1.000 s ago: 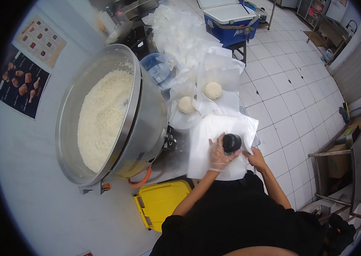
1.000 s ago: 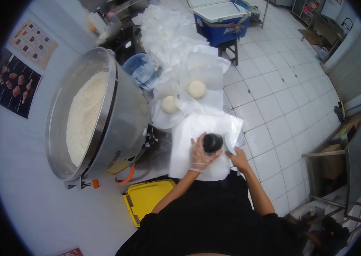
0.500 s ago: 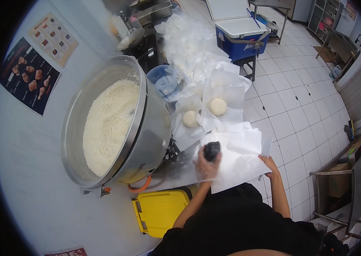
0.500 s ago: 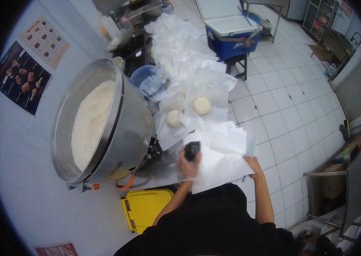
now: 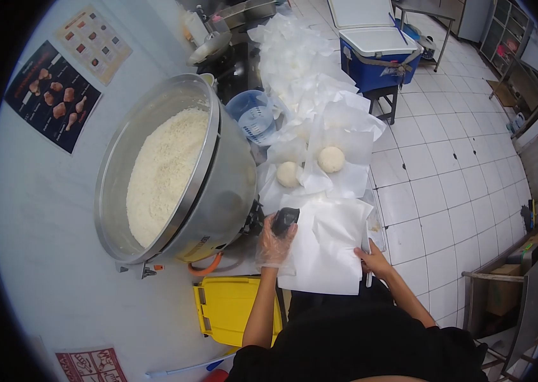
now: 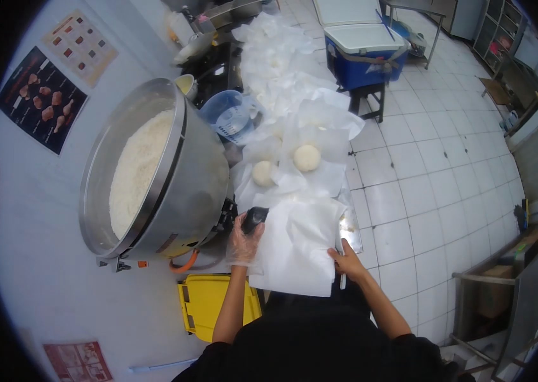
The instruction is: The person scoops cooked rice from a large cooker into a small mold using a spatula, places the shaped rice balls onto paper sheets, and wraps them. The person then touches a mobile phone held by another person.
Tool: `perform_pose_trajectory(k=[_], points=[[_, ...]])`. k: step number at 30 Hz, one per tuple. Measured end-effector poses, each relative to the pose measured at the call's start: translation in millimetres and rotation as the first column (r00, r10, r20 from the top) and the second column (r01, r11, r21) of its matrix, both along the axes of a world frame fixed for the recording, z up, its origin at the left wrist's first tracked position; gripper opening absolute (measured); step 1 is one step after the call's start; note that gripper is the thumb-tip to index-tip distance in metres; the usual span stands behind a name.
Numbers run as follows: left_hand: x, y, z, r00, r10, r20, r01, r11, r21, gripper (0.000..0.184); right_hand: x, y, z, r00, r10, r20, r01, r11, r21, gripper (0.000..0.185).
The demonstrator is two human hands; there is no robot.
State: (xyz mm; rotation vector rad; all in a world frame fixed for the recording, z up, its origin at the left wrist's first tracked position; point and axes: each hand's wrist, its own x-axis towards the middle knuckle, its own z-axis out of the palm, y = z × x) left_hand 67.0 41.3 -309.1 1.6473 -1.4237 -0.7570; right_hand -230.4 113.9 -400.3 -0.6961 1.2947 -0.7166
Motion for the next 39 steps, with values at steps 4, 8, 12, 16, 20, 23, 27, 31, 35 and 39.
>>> perform_pose_trajectory(k=[4,8,12,16,20,23,27,31,35,39], points=[[-8.7,12.0,19.6,0.977,-0.039,0.210,0.032,0.999,0.035,0.072,9.3,-10.3,-24.9,0.907,-0.201,-0.370,0.020,0.898,-0.439,0.050],[6.8,24.7,18.1,0.739,-0.112,-0.665,0.293,0.941,0.167,0.074,-16.3,-6.8,6.8,0.918,-0.252,-0.306,0.181,0.953,-0.242,0.074],[25.7,61.4,204.4,0.145,-0.074,-0.987,0.428,0.904,-0.005,0.095,9.3,-18.4,56.4,0.687,-0.517,-0.510,0.219,0.817,-0.533,0.080],[133.0,73.1,290.9,0.553,-0.538,-0.637,0.260,0.837,-0.481,0.107,53.0,-31.2,77.2,0.619,-0.365,-0.695,-0.075,0.854,-0.515,0.087],[195.7,39.7,359.2,0.919,-0.075,-0.388,-0.168,0.815,-0.555,0.076,75.3,-43.4,61.3,0.528,-0.235,-0.816,-0.274,0.863,-0.425,0.103],[243.5,-36.3,387.6,0.990,-0.042,-0.132,0.013,0.978,-0.209,0.062,72.9,-50.5,56.6,0.510,-0.132,-0.850,-0.187,0.948,-0.259,0.103],[263.6,-146.7,339.9,0.990,-0.070,0.124,0.059,0.994,0.096,0.089,73.5,-52.8,54.8,0.498,-0.136,-0.857,-0.113,0.969,-0.219,0.099],[269.8,-246.9,257.6,0.871,-0.068,0.487,0.074,0.997,0.007,0.084,82.4,-49.5,59.9,0.499,-0.152,-0.853,-0.075,0.973,-0.218,0.092],[257.0,-300.7,179.1,0.606,0.187,0.773,0.213,0.898,-0.384,0.079,83.2,-45.0,45.2,0.497,-0.159,-0.853,0.002,0.983,-0.182,0.087],[234.5,-289.1,196.4,0.672,-0.094,0.734,0.174,0.984,-0.034,0.064,82.2,-36.1,10.6,0.489,-0.297,-0.820,-0.071,0.923,-0.377,0.074]])
